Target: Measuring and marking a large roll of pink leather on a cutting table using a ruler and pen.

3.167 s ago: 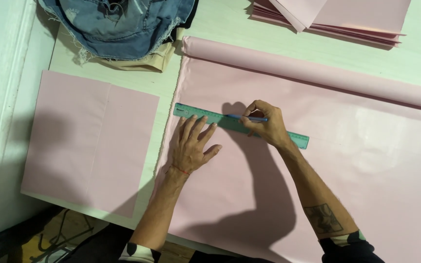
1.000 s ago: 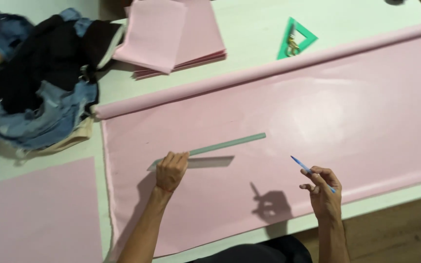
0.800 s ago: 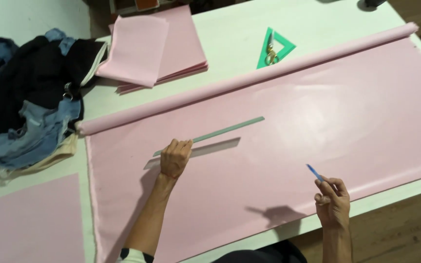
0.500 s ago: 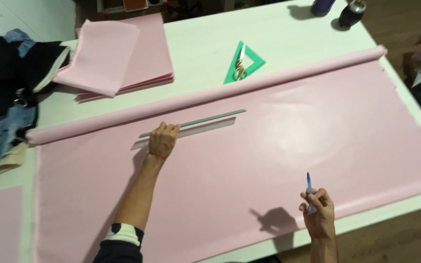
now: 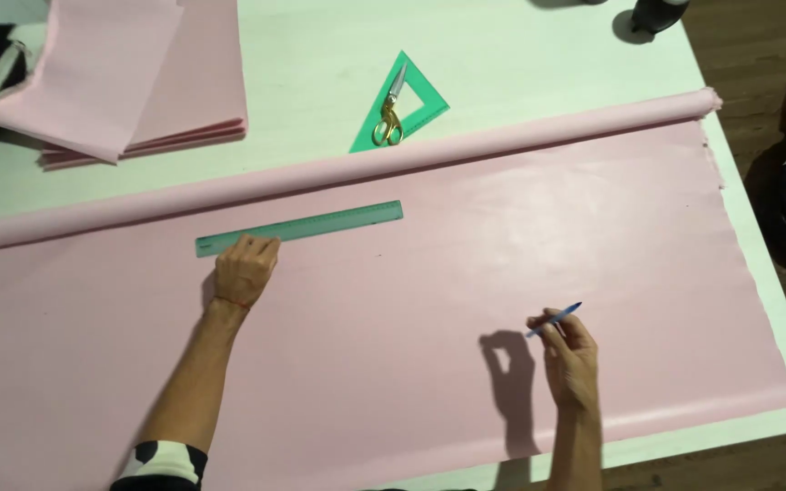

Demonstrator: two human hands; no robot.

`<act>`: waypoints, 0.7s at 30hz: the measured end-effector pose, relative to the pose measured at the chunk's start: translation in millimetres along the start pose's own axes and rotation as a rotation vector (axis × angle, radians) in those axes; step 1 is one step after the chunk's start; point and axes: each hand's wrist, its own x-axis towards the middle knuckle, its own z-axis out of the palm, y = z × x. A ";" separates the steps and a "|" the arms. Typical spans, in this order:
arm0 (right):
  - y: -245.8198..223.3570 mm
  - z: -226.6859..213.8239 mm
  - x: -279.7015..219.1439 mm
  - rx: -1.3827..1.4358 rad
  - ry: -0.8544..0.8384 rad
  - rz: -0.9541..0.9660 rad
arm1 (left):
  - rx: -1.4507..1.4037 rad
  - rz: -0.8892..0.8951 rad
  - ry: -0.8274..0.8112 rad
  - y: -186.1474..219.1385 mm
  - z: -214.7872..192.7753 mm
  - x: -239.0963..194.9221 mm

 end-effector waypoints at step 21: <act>27.3 20.3 39.5 -0.029 0.064 0.203 | -0.423 -0.054 0.100 98.4 31.2 101.0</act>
